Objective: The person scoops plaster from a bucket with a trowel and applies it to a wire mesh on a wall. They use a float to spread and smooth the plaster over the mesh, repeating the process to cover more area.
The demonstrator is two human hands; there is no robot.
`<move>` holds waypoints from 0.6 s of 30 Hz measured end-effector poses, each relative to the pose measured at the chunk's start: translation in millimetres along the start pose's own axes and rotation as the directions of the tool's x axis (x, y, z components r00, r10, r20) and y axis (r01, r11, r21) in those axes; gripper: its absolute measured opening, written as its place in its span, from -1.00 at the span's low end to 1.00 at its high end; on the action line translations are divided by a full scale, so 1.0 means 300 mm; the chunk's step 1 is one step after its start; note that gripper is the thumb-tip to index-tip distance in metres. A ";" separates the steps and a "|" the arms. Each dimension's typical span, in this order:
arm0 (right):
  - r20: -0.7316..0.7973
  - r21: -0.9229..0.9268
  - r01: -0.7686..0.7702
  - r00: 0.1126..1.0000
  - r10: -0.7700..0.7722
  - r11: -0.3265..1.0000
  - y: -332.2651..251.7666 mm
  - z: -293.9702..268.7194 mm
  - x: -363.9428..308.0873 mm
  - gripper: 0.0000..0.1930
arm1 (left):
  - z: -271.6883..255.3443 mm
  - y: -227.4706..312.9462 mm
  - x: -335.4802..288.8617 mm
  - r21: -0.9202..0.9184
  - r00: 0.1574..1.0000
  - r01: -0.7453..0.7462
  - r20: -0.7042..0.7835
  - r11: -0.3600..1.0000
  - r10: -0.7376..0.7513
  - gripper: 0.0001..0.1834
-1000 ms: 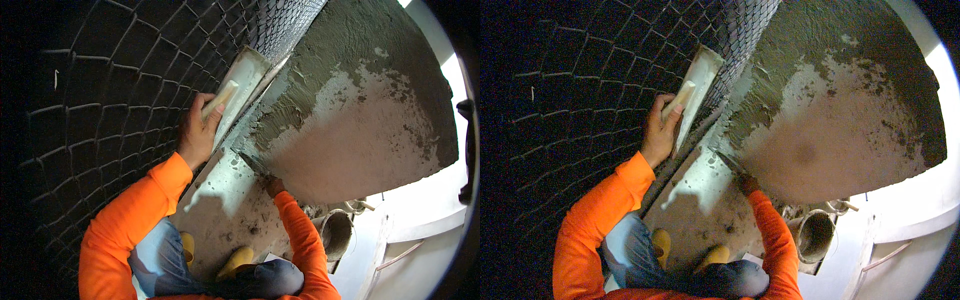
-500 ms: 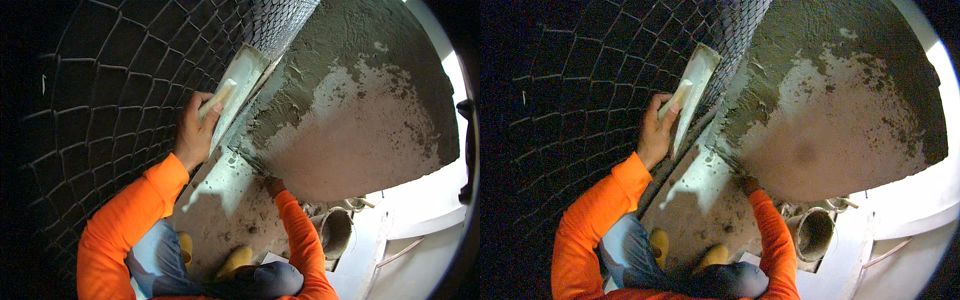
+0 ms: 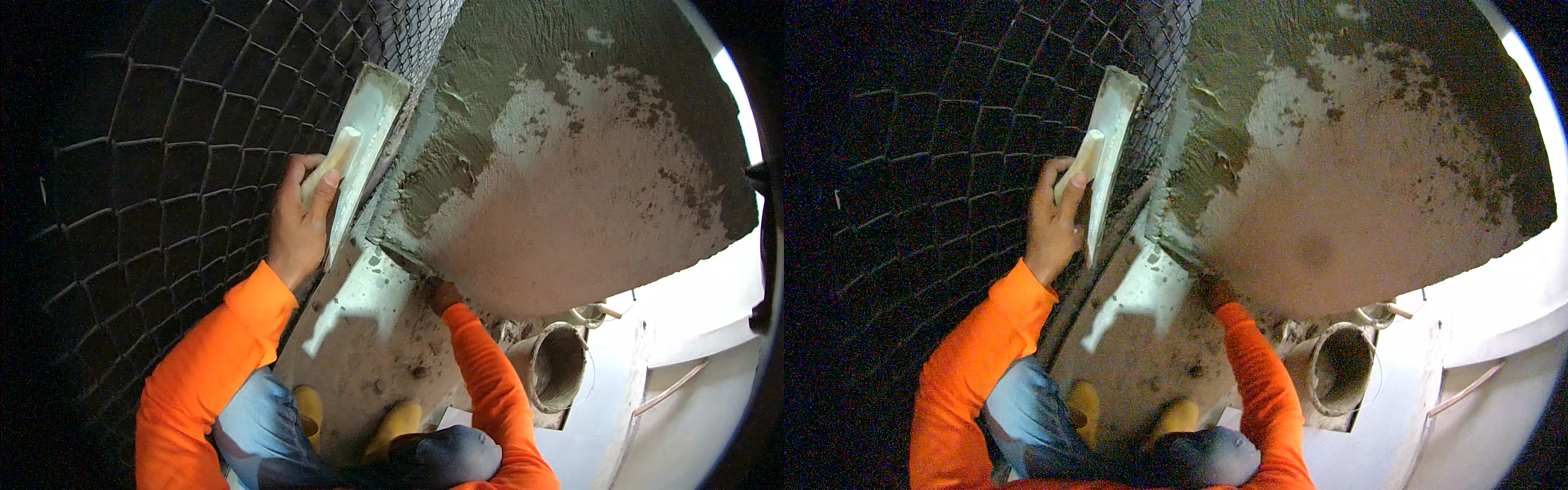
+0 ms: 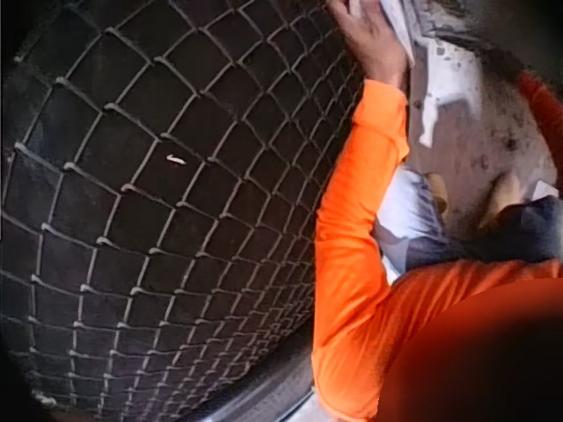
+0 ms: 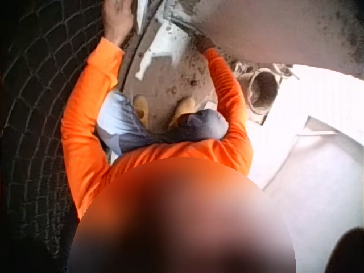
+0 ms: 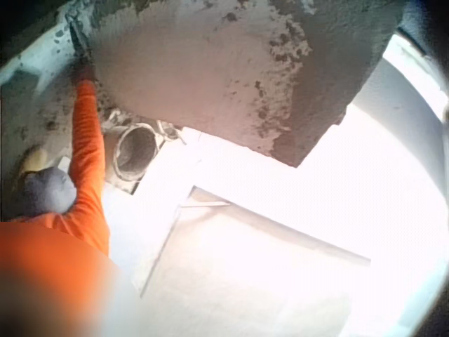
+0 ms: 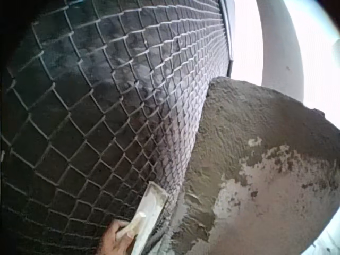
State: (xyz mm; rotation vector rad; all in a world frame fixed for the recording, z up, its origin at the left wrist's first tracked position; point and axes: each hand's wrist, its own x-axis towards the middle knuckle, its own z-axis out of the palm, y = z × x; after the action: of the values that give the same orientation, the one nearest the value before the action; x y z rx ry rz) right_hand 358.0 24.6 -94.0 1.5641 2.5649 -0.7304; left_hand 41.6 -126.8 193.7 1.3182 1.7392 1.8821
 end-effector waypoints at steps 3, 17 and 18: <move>-0.106 0.055 0.065 0.993 -0.059 0.996 0.004 -0.027 -0.079 -0.64 | -0.017 0.000 -0.003 0.027 0.998 -0.055 -0.028 0.998 0.056 -0.66; -0.211 0.143 0.297 0.941 -0.264 0.944 0.206 -0.164 -0.186 -0.67 | -0.047 -0.004 0.002 0.028 0.996 0.055 -0.077 0.998 -0.052 -0.65; -0.197 0.151 0.216 0.963 -0.185 0.965 0.207 -0.161 -0.210 -0.67 | -0.048 -0.003 0.005 0.035 0.993 0.087 -0.088 0.996 -0.084 -0.64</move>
State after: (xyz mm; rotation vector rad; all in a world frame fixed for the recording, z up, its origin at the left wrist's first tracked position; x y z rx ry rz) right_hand 451.2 16.1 -56.2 1.4924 2.8986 -0.8877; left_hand 29.7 -135.0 195.3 1.1719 1.8522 1.8933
